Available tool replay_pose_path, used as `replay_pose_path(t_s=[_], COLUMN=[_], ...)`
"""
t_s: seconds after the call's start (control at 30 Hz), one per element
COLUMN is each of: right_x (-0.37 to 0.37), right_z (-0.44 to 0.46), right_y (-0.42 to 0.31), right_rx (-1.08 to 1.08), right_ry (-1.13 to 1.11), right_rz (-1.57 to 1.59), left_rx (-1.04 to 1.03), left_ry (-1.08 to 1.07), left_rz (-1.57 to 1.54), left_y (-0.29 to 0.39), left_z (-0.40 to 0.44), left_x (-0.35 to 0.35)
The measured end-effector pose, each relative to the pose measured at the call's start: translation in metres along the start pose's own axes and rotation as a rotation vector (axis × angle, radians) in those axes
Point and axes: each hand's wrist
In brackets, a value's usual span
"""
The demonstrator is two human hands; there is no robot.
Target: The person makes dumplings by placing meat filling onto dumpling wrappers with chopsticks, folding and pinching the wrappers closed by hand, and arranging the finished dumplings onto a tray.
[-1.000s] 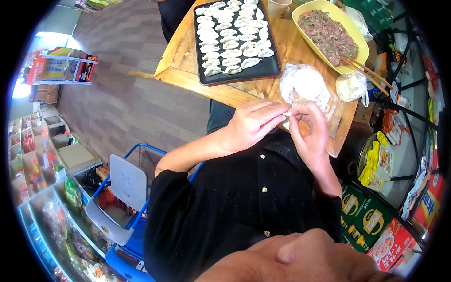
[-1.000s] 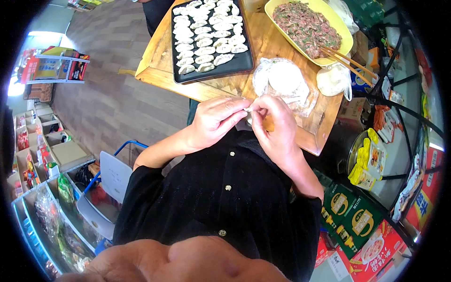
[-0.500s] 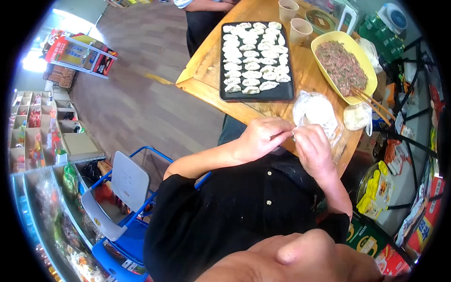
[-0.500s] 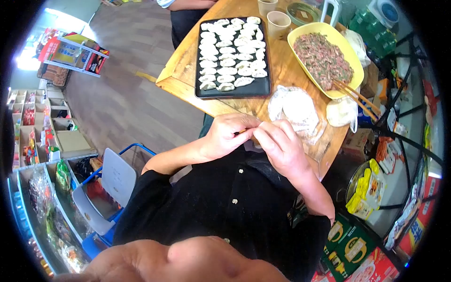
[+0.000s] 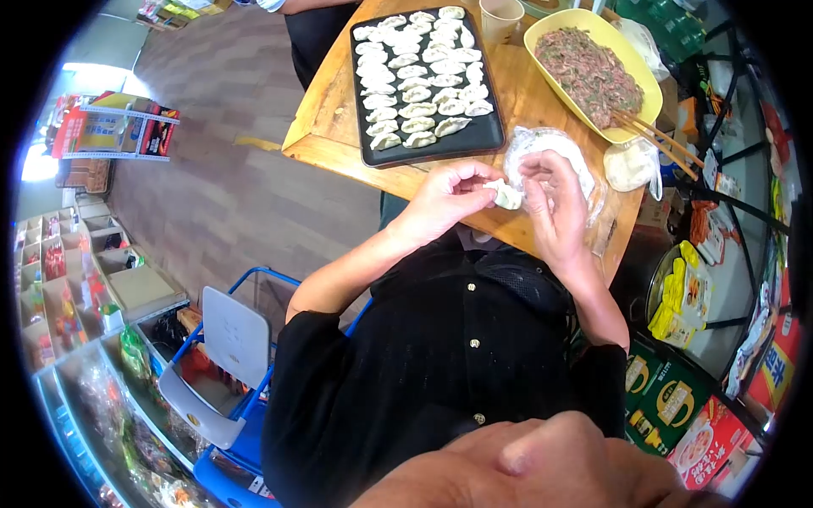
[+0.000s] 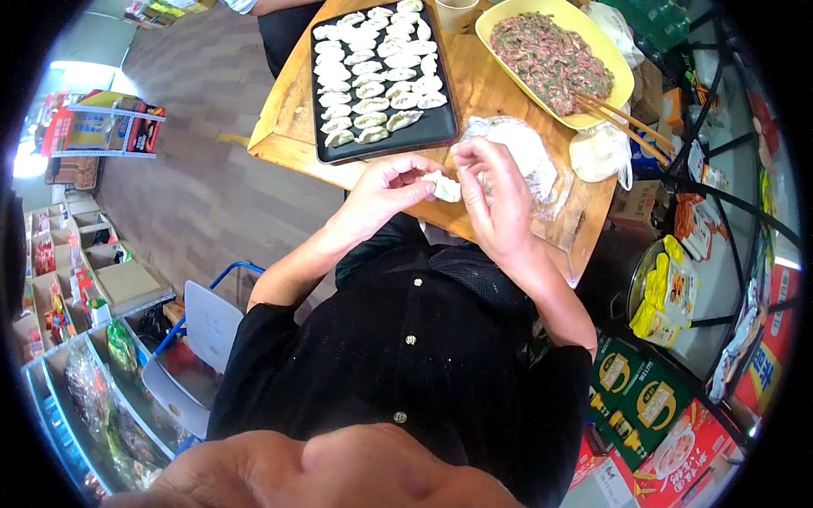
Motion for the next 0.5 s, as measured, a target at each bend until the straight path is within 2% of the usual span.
replay_pose_path(t_s=[0.07, 0.17, 0.23, 0.3, 0.33, 0.4, 0.43, 0.5], right_x=[-0.001, -0.003, -0.007, -0.011, -0.013, -0.017, -0.018, -0.019], right_z=[-0.002, -0.007, -0.015, -0.018, -0.019, -0.021, -0.021, -0.019], right_y=[0.002, 0.007, 0.02, 0.024, 0.028, 0.034, 0.034, 0.032], right_rx=[-0.023, -0.323, -0.343, -0.362, -0.362, -0.331, -0.332, -0.358], right_ry=[0.074, -0.005, -0.063, -0.112, -0.108, -0.103, -0.101, -0.079], right_rz=[0.093, 0.643, 0.698, 0.782, 0.785, 0.762, 0.765, 0.715], left_rx=[-0.014, -0.076, -0.118, -0.153, -0.149, -0.202, -0.199, -0.222], left_ry=[0.018, 0.06, 0.076, 0.162, 0.16, 0.211, 0.21, 0.23], left_rz=[-0.028, -0.08, -0.105, 0.197, 0.198, 0.542, 0.543, 0.75], left_y=[-0.001, -0.003, -0.005, -0.006, -0.004, 0.003, 0.004, 0.005], left_z=[0.003, 0.007, 0.011, 0.013, 0.013, 0.012, 0.013, 0.014], left_x=[0.0, -0.001, -0.002, -0.004, -0.005, -0.008, -0.008, -0.008])
Point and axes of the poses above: each hand's wrist, its own z-axis towards the middle knuckle, its own x-axis out of the back of the hand, y = z × x, and after that the axes turned 14 degrees about -y, right-handed
